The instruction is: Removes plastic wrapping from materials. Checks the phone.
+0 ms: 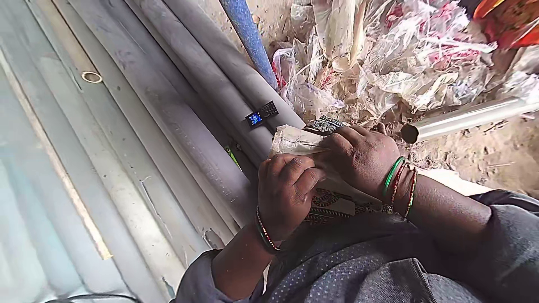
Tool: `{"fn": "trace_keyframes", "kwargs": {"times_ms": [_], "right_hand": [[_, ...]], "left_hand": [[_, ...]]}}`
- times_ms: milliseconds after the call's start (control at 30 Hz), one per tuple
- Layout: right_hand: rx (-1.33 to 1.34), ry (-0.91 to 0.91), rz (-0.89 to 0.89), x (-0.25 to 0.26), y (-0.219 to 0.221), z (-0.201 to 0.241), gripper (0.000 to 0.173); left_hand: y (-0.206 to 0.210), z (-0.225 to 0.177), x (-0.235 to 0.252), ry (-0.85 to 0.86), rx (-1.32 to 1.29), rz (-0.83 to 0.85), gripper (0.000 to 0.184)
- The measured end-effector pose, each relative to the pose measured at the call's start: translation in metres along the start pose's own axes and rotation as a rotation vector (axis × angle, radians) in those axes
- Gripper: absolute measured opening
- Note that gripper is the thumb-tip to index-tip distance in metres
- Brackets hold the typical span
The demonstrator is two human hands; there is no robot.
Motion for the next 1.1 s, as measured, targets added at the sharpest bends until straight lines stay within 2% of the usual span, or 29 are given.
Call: {"fn": "trace_keyframes", "kwargs": {"times_ms": [200, 467, 633, 700, 833, 1000, 1100], "right_hand": [[0.058, 0.030, -0.110, 0.000, 0.001, -0.004, 0.026], [0.078, 0.036, -0.102, -0.002, 0.002, -0.003, 0.028], [0.075, 0.025, -0.063, -0.003, 0.000, -0.005, 0.031], [0.083, 0.045, -0.062, -0.004, 0.000, -0.005, 0.032], [0.109, 0.087, -0.066, -0.006, 0.001, -0.006, 0.036], [0.107, 0.139, -0.064, -0.007, 0.000, -0.005, 0.039], [0.101, 0.151, -0.080, -0.007, 0.001, -0.002, 0.040]], "left_hand": [[0.005, 0.003, -0.012, 0.044, -0.027, -0.108, 0.011], [0.011, 0.002, -0.022, -0.019, -0.059, -0.149, 0.008], [0.001, 0.006, -0.033, -0.048, -0.174, -0.182, 0.020], [-0.006, 0.016, -0.036, -0.174, -0.166, -0.205, 0.024], [-0.004, 0.041, -0.032, -0.471, -0.187, -0.146, 0.048], [-0.002, 0.042, -0.021, -0.661, -0.473, -0.045, 0.030], [-0.005, 0.040, -0.020, -0.725, -0.516, -0.049, 0.024]]}}
Point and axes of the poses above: each hand's wrist, its own x-axis towards the middle knuckle, its own y-axis out of the palm, z = x × y, the point moved 3 cm from there along x, towards the middle knuckle, and after that the axes turned 14 degrees about x, right-handed, at the moved point
